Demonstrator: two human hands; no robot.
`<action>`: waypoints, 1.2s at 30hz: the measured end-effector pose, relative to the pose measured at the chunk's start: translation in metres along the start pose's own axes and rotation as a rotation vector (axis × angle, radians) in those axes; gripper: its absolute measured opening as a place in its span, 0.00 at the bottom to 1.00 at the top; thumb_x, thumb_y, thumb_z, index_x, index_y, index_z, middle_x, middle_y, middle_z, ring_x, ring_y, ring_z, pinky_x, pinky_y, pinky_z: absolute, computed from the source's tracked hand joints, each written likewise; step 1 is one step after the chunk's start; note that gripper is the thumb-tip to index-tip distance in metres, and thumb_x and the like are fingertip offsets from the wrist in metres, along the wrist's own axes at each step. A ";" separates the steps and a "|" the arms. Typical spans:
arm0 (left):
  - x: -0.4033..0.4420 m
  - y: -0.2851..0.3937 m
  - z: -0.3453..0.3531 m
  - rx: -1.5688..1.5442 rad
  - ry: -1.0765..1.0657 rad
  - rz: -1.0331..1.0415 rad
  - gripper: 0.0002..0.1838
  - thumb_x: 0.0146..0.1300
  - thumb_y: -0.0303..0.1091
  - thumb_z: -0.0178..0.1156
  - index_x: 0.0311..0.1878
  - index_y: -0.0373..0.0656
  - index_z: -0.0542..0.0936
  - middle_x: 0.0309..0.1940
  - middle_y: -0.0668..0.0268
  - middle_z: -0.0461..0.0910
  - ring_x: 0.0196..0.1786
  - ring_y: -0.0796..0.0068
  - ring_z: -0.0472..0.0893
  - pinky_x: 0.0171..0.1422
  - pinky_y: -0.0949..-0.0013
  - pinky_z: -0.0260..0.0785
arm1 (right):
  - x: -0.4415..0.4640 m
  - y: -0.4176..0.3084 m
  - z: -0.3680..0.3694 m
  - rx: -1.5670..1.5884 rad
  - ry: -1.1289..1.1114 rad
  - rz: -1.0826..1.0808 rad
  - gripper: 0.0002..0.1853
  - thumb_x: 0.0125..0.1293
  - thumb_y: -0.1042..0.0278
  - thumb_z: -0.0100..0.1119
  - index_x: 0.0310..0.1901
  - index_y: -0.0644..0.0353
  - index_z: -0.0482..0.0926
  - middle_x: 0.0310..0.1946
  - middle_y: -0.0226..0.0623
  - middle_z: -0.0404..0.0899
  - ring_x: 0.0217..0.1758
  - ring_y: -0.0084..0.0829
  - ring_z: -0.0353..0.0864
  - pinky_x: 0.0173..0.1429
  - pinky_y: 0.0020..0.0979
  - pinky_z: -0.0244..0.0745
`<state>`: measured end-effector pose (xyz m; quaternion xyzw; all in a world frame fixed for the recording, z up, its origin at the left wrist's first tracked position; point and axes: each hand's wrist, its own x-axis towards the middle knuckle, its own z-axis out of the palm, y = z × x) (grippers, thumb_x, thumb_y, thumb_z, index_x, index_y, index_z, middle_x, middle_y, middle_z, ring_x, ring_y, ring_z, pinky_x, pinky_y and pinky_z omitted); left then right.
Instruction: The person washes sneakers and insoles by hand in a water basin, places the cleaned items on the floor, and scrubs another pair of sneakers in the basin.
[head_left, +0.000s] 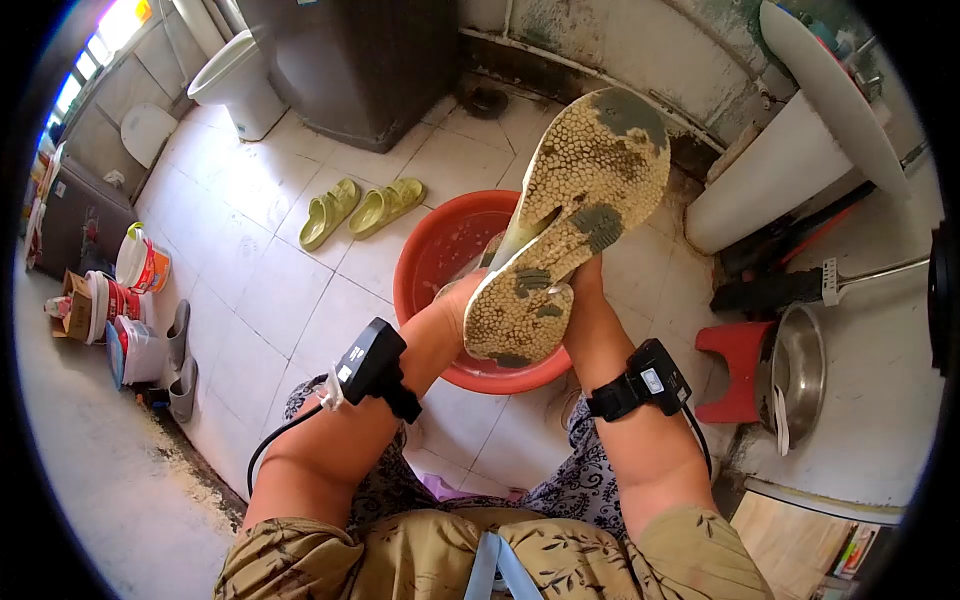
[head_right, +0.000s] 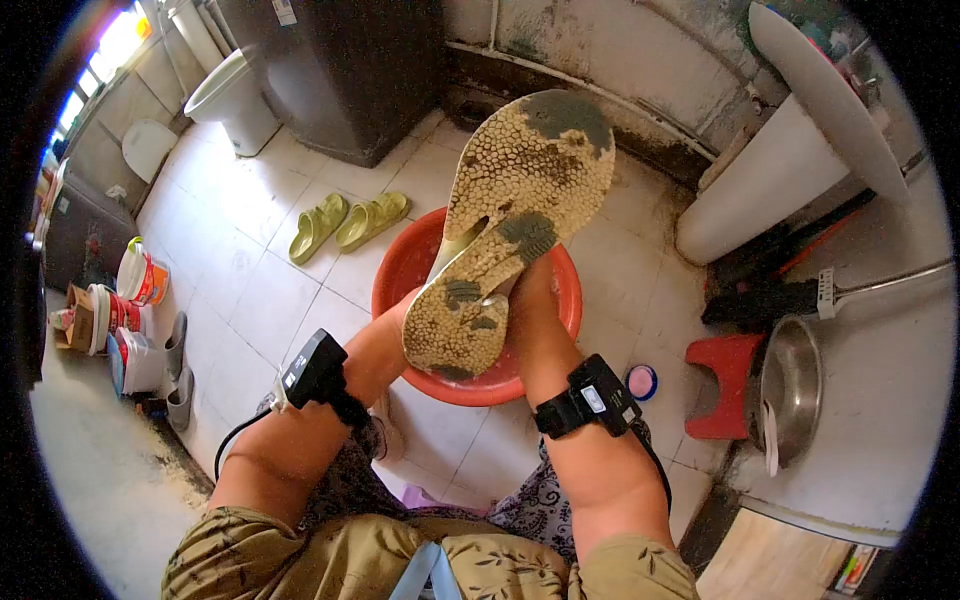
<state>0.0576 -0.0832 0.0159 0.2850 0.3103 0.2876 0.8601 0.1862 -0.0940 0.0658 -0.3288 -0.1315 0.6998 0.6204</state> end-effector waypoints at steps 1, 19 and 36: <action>0.001 -0.001 0.000 0.006 0.000 0.000 0.22 0.65 0.47 0.50 0.51 0.39 0.75 0.42 0.60 0.80 0.38 0.70 0.80 0.42 0.67 0.73 | -0.002 0.000 0.001 0.000 -0.001 0.005 0.24 0.68 0.46 0.37 0.51 0.57 0.71 0.45 0.36 0.75 0.46 0.29 0.77 0.48 0.30 0.76; 0.007 -0.013 -0.008 0.189 0.013 0.065 0.21 0.65 0.47 0.50 0.51 0.39 0.74 0.43 0.60 0.79 0.39 0.70 0.80 0.42 0.67 0.73 | -0.012 -0.008 0.009 -0.064 0.049 -0.025 0.23 0.69 0.48 0.37 0.53 0.58 0.69 0.48 0.37 0.74 0.48 0.31 0.77 0.50 0.32 0.75; -0.014 0.043 -0.015 0.558 0.188 0.241 0.43 0.60 0.60 0.52 0.69 0.44 0.50 0.61 0.60 0.64 0.59 0.68 0.68 0.60 0.61 0.59 | 0.013 0.017 -0.003 -0.141 0.356 -0.320 0.20 0.71 0.58 0.34 0.46 0.65 0.72 0.43 0.39 0.76 0.46 0.30 0.75 0.52 0.31 0.70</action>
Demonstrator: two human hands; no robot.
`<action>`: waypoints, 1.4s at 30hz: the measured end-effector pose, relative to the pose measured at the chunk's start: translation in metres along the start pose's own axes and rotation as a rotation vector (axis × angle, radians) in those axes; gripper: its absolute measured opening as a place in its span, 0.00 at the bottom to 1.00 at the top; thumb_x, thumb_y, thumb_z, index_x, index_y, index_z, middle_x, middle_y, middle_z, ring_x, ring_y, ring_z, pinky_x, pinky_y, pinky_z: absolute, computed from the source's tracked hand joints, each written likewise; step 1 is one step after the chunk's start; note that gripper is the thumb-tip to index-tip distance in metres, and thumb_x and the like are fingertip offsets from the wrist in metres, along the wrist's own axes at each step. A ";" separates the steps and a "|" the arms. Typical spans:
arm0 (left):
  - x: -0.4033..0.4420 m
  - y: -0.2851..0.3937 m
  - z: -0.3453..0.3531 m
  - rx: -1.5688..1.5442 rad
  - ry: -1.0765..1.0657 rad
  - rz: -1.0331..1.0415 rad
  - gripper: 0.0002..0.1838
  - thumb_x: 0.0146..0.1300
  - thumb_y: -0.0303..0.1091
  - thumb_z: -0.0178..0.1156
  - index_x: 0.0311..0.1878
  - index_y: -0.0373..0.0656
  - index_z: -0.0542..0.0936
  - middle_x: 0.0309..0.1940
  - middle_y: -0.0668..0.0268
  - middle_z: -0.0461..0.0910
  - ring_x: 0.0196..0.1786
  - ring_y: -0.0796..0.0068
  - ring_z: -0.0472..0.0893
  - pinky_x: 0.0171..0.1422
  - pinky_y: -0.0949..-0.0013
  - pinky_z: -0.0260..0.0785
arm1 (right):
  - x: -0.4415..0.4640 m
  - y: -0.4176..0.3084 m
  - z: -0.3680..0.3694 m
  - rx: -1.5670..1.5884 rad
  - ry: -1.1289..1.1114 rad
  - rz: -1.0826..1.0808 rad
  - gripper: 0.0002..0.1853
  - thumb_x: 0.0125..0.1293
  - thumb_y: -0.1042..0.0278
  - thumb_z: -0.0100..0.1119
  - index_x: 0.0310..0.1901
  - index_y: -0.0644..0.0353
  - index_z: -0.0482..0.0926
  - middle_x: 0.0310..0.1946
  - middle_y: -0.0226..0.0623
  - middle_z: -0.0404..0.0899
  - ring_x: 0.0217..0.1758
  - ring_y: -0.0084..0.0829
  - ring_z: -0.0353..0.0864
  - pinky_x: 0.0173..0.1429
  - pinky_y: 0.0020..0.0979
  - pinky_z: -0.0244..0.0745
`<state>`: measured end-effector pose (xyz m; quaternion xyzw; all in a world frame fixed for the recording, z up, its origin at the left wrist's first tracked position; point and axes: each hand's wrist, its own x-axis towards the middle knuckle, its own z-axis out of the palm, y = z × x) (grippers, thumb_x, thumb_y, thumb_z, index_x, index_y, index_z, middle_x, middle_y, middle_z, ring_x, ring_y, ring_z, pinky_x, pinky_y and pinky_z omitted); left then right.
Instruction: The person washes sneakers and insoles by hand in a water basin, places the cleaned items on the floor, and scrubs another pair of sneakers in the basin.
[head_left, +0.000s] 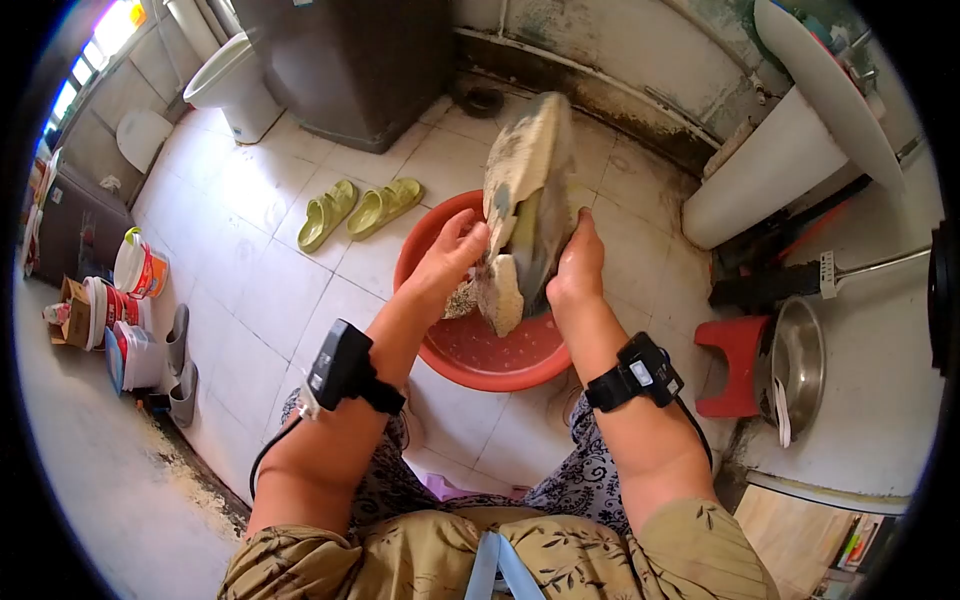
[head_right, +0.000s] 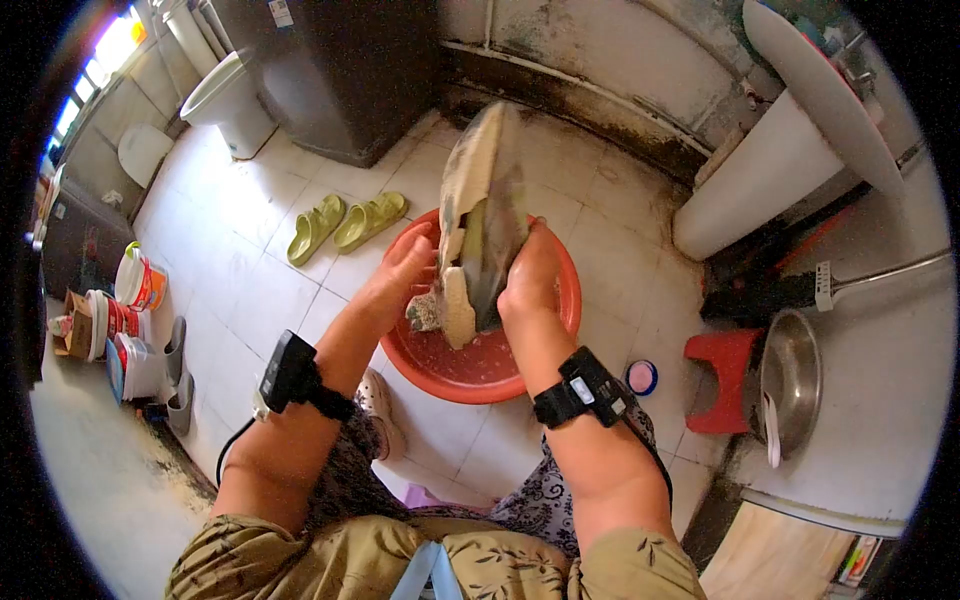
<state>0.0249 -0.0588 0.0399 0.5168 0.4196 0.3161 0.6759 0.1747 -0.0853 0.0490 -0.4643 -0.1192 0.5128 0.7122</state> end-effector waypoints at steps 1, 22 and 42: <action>0.003 0.000 0.001 0.070 -0.064 0.132 0.43 0.58 0.56 0.58 0.68 0.43 0.51 0.62 0.61 0.63 0.60 0.68 0.66 0.61 0.61 0.59 | 0.000 0.005 0.006 -0.073 -0.072 -0.102 0.19 0.71 0.59 0.36 0.42 0.66 0.73 0.39 0.38 0.77 0.43 0.29 0.76 0.50 0.30 0.70; 0.006 -0.020 -0.018 -0.627 -0.034 -0.062 0.34 0.54 0.42 0.66 0.60 0.40 0.63 0.50 0.58 0.74 0.49 0.61 0.76 0.54 0.59 0.72 | -0.007 -0.043 -0.020 -0.654 -0.191 -0.388 0.16 0.66 0.56 0.52 0.41 0.65 0.74 0.28 0.31 0.76 0.31 0.22 0.73 0.38 0.24 0.70; -0.003 -0.021 -0.010 -0.431 -0.097 -0.082 0.41 0.54 0.50 0.63 0.65 0.44 0.56 0.55 0.58 0.68 0.54 0.63 0.72 0.55 0.60 0.70 | -0.019 -0.016 0.004 -0.914 -0.589 -0.362 0.38 0.62 0.43 0.52 0.64 0.63 0.57 0.54 0.53 0.71 0.58 0.43 0.71 0.60 0.33 0.63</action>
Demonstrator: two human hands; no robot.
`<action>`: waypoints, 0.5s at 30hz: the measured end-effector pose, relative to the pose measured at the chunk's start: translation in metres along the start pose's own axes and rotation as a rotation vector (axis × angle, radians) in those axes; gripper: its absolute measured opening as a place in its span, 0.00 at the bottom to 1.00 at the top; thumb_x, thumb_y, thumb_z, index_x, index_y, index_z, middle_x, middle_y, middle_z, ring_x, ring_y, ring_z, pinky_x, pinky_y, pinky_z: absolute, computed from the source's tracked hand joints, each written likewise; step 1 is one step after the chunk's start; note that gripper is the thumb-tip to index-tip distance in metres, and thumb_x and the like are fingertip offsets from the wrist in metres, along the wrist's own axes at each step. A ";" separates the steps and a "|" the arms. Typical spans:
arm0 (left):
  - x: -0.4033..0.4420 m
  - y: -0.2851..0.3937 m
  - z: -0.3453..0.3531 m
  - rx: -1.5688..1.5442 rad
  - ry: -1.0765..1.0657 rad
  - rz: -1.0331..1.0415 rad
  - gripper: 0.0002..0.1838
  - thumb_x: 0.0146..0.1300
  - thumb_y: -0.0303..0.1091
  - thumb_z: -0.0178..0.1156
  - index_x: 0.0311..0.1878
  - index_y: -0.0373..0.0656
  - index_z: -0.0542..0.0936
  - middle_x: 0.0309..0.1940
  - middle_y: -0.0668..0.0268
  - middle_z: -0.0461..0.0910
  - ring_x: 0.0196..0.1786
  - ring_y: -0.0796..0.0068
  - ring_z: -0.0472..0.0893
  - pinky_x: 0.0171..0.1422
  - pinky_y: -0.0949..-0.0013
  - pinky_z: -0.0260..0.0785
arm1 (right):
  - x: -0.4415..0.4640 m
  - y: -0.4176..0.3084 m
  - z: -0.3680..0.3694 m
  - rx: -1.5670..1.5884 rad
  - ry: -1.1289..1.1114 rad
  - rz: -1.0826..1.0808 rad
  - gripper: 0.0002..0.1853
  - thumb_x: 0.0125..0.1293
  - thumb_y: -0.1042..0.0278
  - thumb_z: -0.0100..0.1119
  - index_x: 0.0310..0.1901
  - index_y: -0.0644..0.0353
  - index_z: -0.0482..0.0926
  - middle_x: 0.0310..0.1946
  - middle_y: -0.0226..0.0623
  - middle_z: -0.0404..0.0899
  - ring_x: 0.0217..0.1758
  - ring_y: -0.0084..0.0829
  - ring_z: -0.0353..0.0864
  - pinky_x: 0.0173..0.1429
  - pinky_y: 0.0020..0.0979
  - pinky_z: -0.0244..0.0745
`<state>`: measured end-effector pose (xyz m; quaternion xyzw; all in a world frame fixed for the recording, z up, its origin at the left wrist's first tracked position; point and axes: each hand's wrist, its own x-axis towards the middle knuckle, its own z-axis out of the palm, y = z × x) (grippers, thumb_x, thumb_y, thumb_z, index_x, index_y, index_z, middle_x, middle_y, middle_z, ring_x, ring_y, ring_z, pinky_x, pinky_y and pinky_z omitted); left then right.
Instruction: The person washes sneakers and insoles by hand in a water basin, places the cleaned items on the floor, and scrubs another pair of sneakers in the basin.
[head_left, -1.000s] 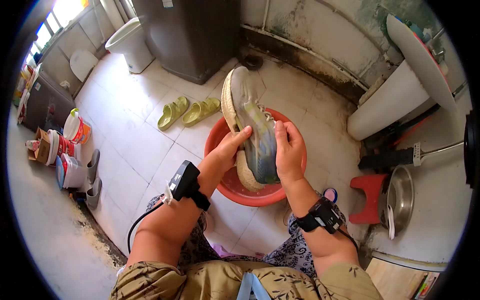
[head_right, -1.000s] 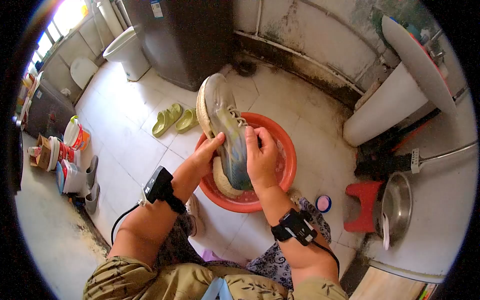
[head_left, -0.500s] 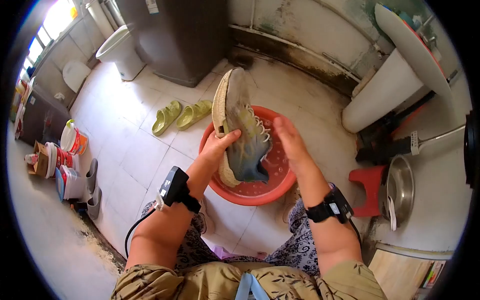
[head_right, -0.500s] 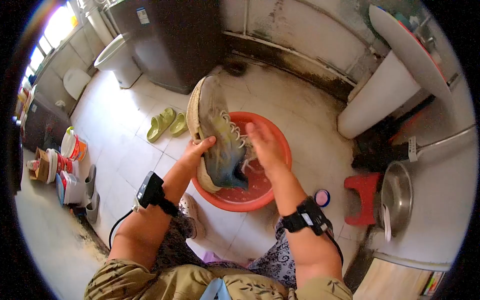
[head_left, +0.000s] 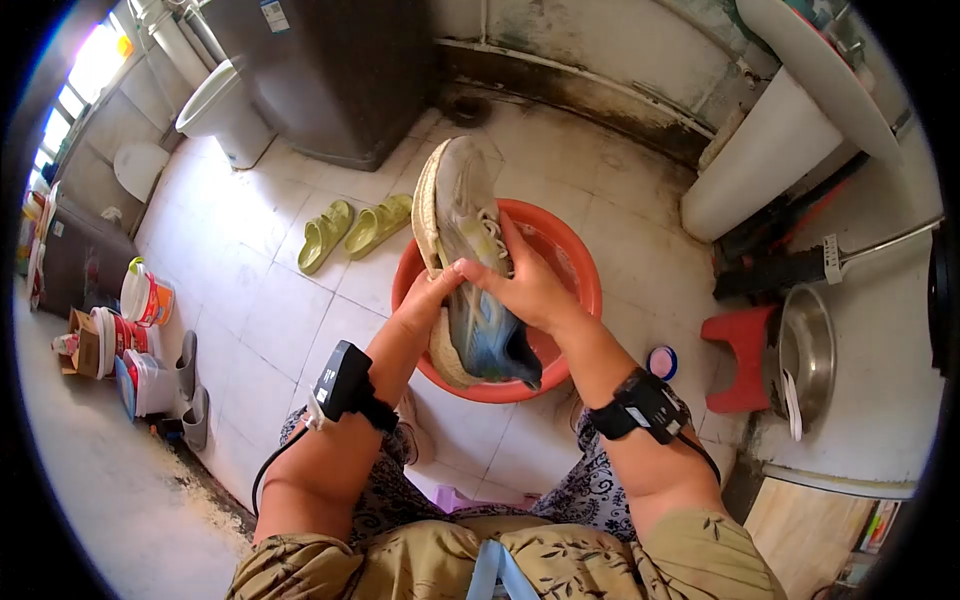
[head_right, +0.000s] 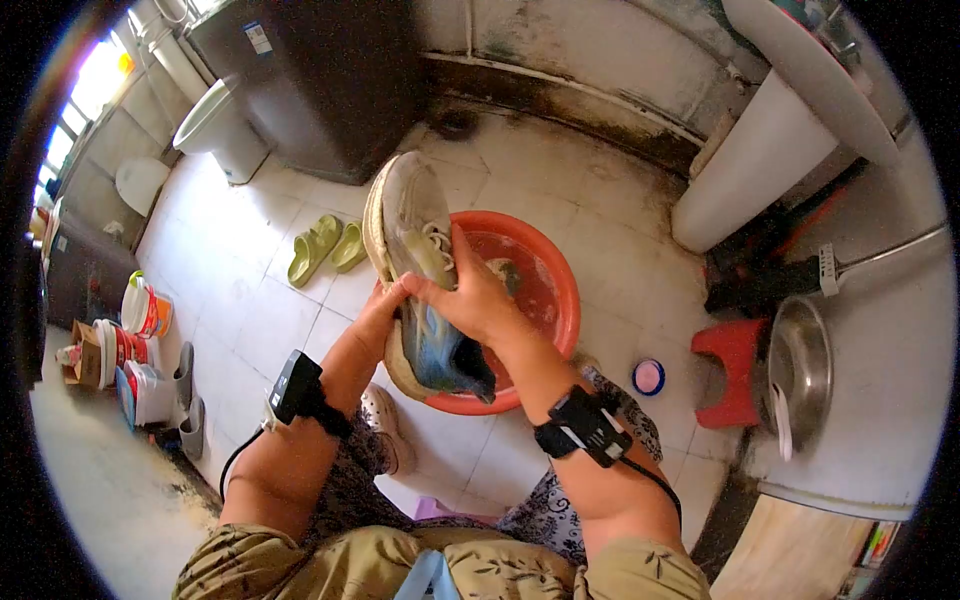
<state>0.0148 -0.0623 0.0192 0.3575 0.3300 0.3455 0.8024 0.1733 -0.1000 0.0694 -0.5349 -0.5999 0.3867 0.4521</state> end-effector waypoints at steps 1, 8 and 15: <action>-0.003 0.002 0.004 -0.002 0.004 0.001 0.41 0.54 0.50 0.63 0.65 0.44 0.56 0.55 0.58 0.68 0.54 0.63 0.72 0.55 0.60 0.70 | -0.004 -0.007 -0.004 0.061 -0.039 0.038 0.38 0.62 0.47 0.54 0.66 0.64 0.55 0.56 0.51 0.70 0.59 0.39 0.70 0.61 0.31 0.62; -0.010 0.010 0.011 -0.139 0.020 -0.020 0.35 0.58 0.48 0.59 0.64 0.44 0.59 0.51 0.61 0.73 0.50 0.68 0.76 0.54 0.65 0.72 | -0.010 -0.010 -0.038 0.559 -0.356 0.195 0.40 0.56 0.71 0.52 0.68 0.68 0.45 0.64 0.41 0.58 0.66 0.29 0.58 0.68 0.25 0.51; -0.014 0.012 0.016 -0.146 0.037 -0.027 0.33 0.59 0.46 0.59 0.64 0.45 0.59 0.52 0.61 0.72 0.51 0.68 0.75 0.55 0.64 0.70 | -0.020 -0.006 -0.026 0.039 -0.435 -0.057 0.48 0.46 0.75 0.59 0.69 0.60 0.45 0.66 0.47 0.55 0.65 0.40 0.63 0.65 0.30 0.59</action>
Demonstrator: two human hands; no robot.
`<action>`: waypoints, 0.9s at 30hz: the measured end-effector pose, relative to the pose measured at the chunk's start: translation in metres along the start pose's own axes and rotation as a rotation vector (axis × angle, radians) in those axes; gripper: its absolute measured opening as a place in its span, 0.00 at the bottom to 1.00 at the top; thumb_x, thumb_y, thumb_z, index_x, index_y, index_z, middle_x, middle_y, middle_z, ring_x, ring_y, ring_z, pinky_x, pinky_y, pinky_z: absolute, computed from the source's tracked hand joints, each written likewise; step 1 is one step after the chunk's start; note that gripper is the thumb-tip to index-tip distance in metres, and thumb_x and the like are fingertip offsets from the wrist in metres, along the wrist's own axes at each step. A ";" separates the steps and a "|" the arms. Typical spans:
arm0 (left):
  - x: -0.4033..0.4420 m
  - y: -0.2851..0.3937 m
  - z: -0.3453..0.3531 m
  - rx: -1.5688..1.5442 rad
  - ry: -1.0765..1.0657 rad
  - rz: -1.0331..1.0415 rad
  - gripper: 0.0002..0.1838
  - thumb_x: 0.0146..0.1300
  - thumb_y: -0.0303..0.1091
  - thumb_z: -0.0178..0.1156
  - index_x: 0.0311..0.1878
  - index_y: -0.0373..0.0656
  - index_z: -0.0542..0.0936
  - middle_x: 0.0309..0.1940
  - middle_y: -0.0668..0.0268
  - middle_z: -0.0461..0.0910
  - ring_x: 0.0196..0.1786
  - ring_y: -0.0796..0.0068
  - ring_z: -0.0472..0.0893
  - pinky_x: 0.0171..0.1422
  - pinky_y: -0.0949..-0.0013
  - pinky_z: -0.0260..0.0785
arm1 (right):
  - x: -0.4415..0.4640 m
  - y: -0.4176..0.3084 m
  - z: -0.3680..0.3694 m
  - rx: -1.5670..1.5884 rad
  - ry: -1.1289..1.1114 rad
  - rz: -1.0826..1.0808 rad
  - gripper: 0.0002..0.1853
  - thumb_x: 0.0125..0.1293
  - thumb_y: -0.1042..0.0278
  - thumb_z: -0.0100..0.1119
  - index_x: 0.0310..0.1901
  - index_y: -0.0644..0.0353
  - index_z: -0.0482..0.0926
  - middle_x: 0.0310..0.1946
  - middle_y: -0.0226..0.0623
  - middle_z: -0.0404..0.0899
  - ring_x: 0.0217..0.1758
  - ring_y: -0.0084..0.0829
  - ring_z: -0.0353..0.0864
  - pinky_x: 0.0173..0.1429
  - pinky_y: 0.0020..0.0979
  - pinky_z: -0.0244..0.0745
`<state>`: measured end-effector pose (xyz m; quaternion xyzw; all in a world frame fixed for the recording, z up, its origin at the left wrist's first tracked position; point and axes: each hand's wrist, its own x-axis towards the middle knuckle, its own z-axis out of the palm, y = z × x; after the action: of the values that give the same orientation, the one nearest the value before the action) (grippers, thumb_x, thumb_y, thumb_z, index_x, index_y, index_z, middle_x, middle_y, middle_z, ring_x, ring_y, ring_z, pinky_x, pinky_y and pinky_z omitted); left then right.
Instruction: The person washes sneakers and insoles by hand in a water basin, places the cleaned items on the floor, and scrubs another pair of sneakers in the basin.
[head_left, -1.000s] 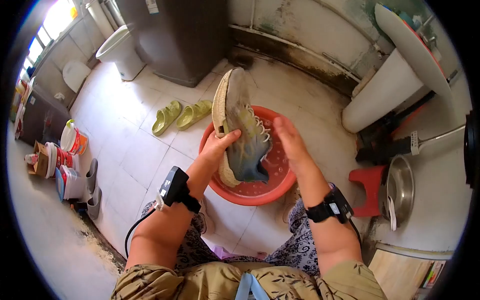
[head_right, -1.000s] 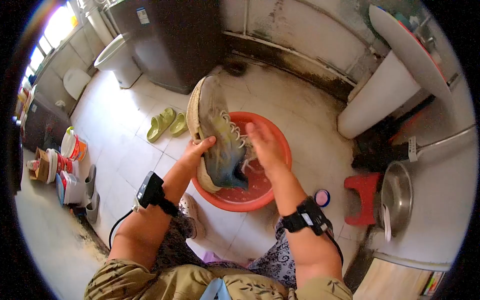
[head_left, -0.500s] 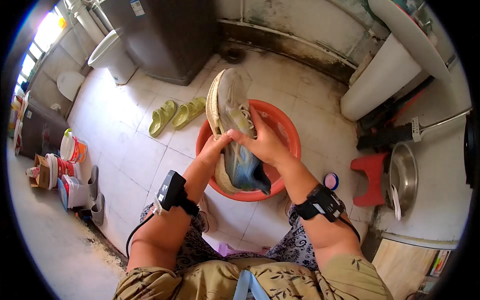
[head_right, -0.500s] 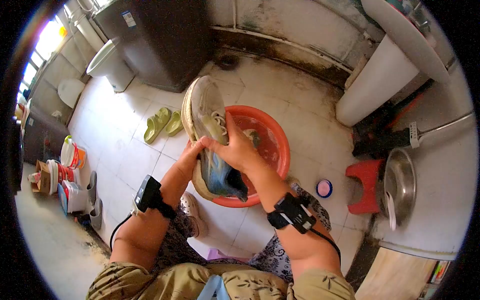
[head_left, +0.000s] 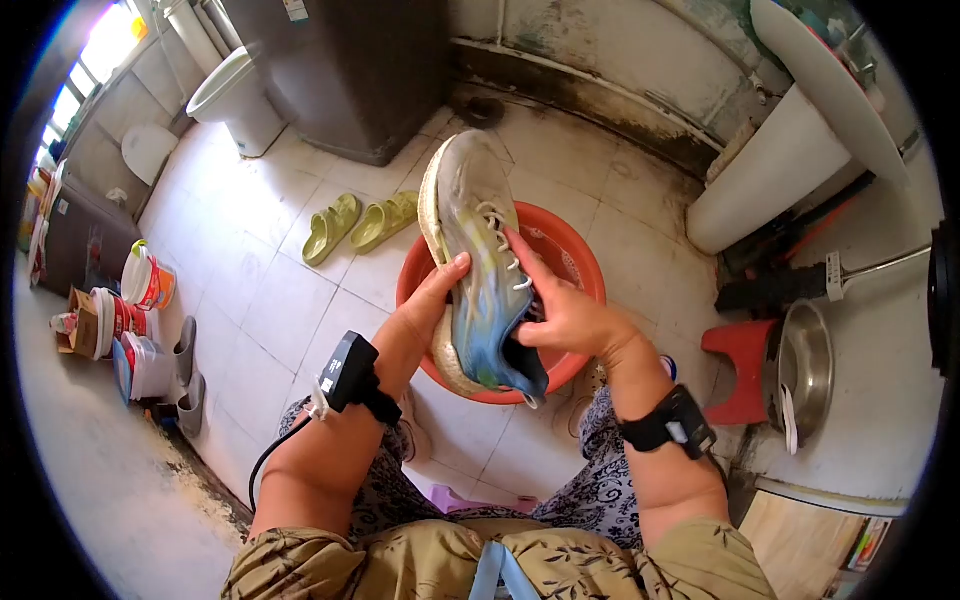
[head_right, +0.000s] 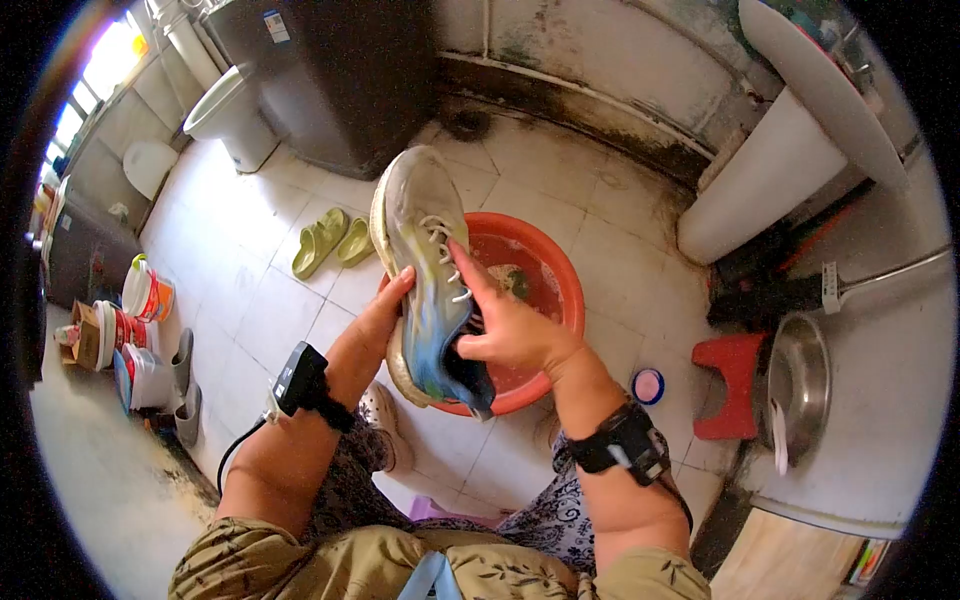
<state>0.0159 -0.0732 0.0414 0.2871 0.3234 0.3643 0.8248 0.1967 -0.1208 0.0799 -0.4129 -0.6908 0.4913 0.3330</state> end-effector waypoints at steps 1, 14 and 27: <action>0.000 0.001 0.001 0.000 0.001 0.000 0.33 0.59 0.46 0.59 0.64 0.45 0.59 0.52 0.61 0.72 0.51 0.68 0.75 0.55 0.64 0.70 | 0.003 0.001 0.011 -0.238 0.171 -0.002 0.47 0.45 0.78 0.58 0.69 0.57 0.48 0.64 0.49 0.57 0.61 0.45 0.66 0.60 0.34 0.64; 0.016 -0.001 -0.020 -0.106 0.002 -0.030 0.34 0.59 0.53 0.57 0.63 0.44 0.63 0.56 0.60 0.71 0.57 0.64 0.72 0.63 0.61 0.63 | 0.016 0.015 0.022 -0.438 0.620 -0.287 0.27 0.54 0.82 0.47 0.59 0.63 0.64 0.54 0.52 0.70 0.57 0.50 0.70 0.60 0.38 0.65; 0.026 0.014 -0.023 -0.268 -0.013 0.128 0.27 0.59 0.49 0.57 0.54 0.38 0.70 0.48 0.58 0.76 0.50 0.64 0.76 0.58 0.60 0.67 | 0.011 0.014 0.031 -0.137 0.465 -0.176 0.25 0.56 0.83 0.46 0.57 0.58 0.70 0.51 0.49 0.73 0.55 0.42 0.74 0.58 0.31 0.67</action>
<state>0.0068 -0.0396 0.0285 0.1967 0.2473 0.4544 0.8329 0.1681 -0.1209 0.0574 -0.4747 -0.6608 0.3043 0.4954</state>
